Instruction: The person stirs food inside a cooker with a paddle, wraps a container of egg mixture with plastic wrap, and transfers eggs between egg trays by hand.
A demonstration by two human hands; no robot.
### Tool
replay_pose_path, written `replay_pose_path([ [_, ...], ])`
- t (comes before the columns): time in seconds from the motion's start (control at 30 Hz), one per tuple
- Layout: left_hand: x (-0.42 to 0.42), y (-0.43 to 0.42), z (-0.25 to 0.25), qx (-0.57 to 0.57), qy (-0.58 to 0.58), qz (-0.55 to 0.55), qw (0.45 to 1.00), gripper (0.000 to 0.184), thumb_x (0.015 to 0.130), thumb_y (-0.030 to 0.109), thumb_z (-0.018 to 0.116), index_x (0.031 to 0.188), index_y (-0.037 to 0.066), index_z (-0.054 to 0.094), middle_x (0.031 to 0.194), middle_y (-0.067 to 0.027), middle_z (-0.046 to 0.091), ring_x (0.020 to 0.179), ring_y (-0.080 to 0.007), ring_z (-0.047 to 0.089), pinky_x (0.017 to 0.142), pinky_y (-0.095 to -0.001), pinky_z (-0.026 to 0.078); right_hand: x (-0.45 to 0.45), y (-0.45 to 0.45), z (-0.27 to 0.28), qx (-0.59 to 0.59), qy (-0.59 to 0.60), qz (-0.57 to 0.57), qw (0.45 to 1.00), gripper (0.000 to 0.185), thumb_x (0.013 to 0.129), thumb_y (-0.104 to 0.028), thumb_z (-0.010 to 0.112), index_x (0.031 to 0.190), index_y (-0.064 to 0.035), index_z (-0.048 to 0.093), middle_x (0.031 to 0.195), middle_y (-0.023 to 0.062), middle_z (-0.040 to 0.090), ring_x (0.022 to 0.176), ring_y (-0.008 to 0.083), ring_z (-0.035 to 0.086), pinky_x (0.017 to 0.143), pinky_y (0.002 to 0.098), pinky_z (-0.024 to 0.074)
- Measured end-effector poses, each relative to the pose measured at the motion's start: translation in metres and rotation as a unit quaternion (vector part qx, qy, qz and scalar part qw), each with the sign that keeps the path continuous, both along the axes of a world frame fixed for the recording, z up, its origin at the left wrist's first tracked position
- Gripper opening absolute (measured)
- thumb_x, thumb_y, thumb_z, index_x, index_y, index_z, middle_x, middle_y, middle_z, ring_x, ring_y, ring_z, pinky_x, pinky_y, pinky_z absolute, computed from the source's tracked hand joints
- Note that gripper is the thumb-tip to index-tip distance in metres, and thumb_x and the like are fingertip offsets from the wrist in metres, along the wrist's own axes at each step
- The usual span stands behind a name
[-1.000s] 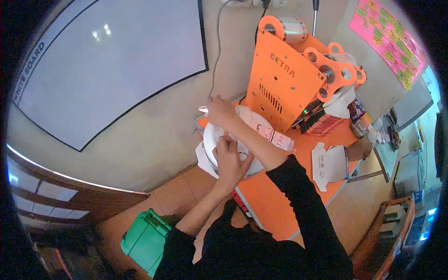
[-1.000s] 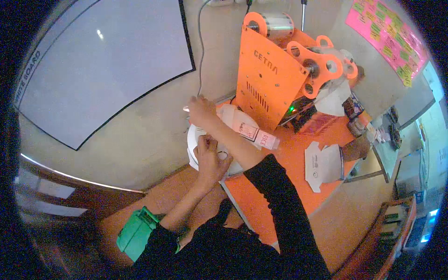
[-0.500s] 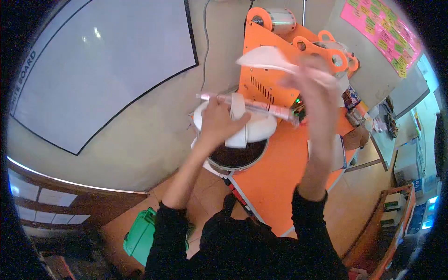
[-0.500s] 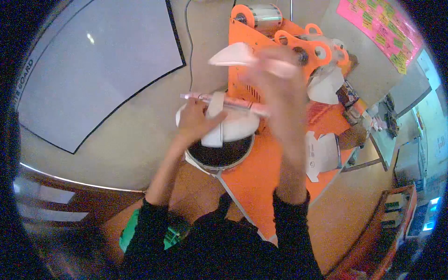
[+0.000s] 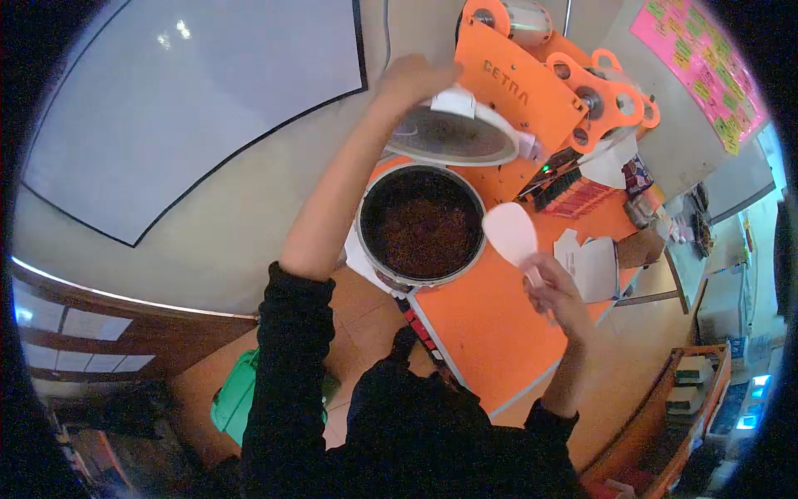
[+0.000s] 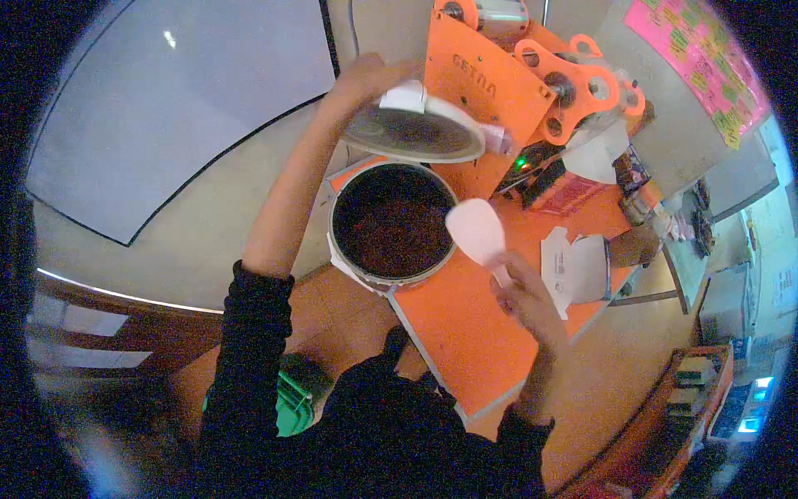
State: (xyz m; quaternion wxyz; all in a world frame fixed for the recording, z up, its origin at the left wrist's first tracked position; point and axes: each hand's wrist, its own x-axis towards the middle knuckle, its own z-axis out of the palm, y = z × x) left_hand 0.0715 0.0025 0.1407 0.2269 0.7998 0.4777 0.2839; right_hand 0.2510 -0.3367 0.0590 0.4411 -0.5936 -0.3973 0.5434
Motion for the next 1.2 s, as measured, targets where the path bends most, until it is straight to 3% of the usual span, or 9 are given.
replay_pose_path([
  [0.1, -0.002, 0.002, 0.017, 0.023, 0.009, 0.055, 0.998, 0.058, 0.072, 0.054, 0.056, 0.082, -0.002, 0.070, 0.079, -0.0195, 0.068, 0.084, -0.0324, 0.066, 0.081, -0.0426, 0.048, -0.022, 0.041, 0.002, -0.087, -0.093, 0.024, 0.992, 0.036, 0.081, -0.009, 0.061, 0.114, -0.0113, 0.047, 0.086, 0.0062, 0.058, 0.070, 0.0139, 0.057, 0.056, 0.0273, 0.0457],
  [0.23, -0.005, 0.028, 0.020, 0.079, -0.107, 0.028, 0.991, 0.052, 0.083, 0.049, 0.051, 0.085, 0.000, 0.069, 0.077, -0.0182, 0.067, 0.079, -0.0343, 0.065, 0.079, -0.0411, 0.049, -0.035, 0.086, -0.004, 0.030, -0.289, 0.128, 0.948, 0.036, 0.083, -0.010, 0.060, 0.116, -0.0129, 0.045, 0.074, 0.0057, 0.056, 0.060, 0.0130, 0.056, 0.047, 0.0295, 0.0430],
  [0.33, -0.006, 0.034, 0.020, 0.275, -0.254, -0.023, 0.927, 0.044, 0.091, 0.030, 0.046, 0.078, -0.010, 0.059, 0.076, -0.0270, 0.059, 0.072, -0.0377, 0.058, 0.067, -0.0449, 0.043, -0.035, 0.120, -0.015, -0.030, -0.325, 0.158, 0.932, 0.029, 0.083, -0.012, 0.061, 0.110, -0.0114, 0.050, 0.071, 0.0086, 0.057, 0.056, 0.0161, 0.058, 0.047, 0.0327, 0.0442],
  [0.4, -0.011, 0.036, 0.022, 0.323, -0.207, -0.213, 0.899, 0.040, 0.093, 0.031, 0.046, 0.088, -0.007, 0.057, 0.085, -0.0203, 0.052, 0.076, -0.0339, 0.052, 0.069, -0.0403, 0.042, -0.037, 0.141, -0.028, -0.027, -0.358, 0.158, 0.920, 0.024, 0.083, -0.014, 0.061, 0.105, -0.0104, 0.054, 0.071, 0.0116, 0.060, 0.058, 0.0207, 0.062, 0.051, 0.0369, 0.0472],
  [0.47, -0.003, 0.042, 0.008, 0.382, -0.189, -0.206, 0.881, 0.050, 0.089, 0.045, 0.046, 0.090, -0.003, 0.063, 0.083, -0.0201, 0.059, 0.078, -0.0348, 0.058, 0.073, -0.0418, 0.046, -0.043, 0.161, -0.036, 0.105, -0.596, 0.125, 0.786, 0.018, 0.083, -0.018, 0.060, 0.098, -0.0087, 0.061, 0.075, 0.0178, 0.064, 0.068, 0.0310, 0.066, 0.059, 0.0443, 0.0500],
  [0.57, -0.002, 0.057, -0.002, 0.372, -0.106, -0.206, 0.899, 0.067, 0.084, 0.064, 0.044, 0.095, 0.002, 0.068, 0.082, -0.0204, 0.067, 0.081, -0.0363, 0.065, 0.078, -0.0443, 0.049, -0.067, 0.197, -0.038, 0.024, -0.691, 0.130, 0.711, 0.021, 0.080, -0.020, 0.059, 0.098, -0.0094, 0.064, 0.082, 0.0187, 0.065, 0.078, 0.0364, 0.064, 0.065, 0.0488, 0.0506],
  [0.87, -0.011, 0.040, -0.007, 0.267, -0.042, -0.130, 0.954, 0.073, 0.081, 0.072, 0.041, 0.098, 0.006, 0.069, 0.085, -0.0215, 0.067, 0.083, -0.0365, 0.065, 0.073, -0.0480, 0.051, -0.095, 0.247, -0.079, 0.099, -0.627, 0.406, 0.658, 0.021, 0.075, -0.016, 0.058, 0.093, -0.0119, 0.068, 0.076, 0.0156, 0.066, 0.077, 0.0340, 0.066, 0.069, 0.0485, 0.0513],
  [1.07, -0.011, 0.023, -0.001, 0.263, -0.045, -0.073, 0.961, 0.072, 0.081, 0.071, 0.042, 0.102, 0.007, 0.067, 0.084, -0.0216, 0.067, 0.081, -0.0372, 0.065, 0.070, -0.0484, 0.052, -0.097, 0.205, -0.005, -0.001, -0.652, 0.378, 0.657, 0.018, 0.074, -0.016, 0.059, 0.087, -0.0119, 0.070, 0.079, 0.0161, 0.067, 0.079, 0.0340, 0.066, 0.071, 0.0466, 0.0521],
  [1.2, -0.009, 0.022, 0.001, 0.246, 0.006, -0.087, 0.965, 0.072, 0.082, 0.070, 0.042, 0.106, 0.006, 0.065, 0.090, -0.0226, 0.066, 0.085, -0.0377, 0.065, 0.074, -0.0480, 0.051, -0.130, 0.186, -0.029, 0.016, -0.631, 0.388, 0.672, 0.018, 0.073, -0.015, 0.059, 0.086, -0.0123, 0.070, 0.081, 0.0167, 0.067, 0.080, 0.0328, 0.066, 0.070, 0.0448, 0.0531],
])
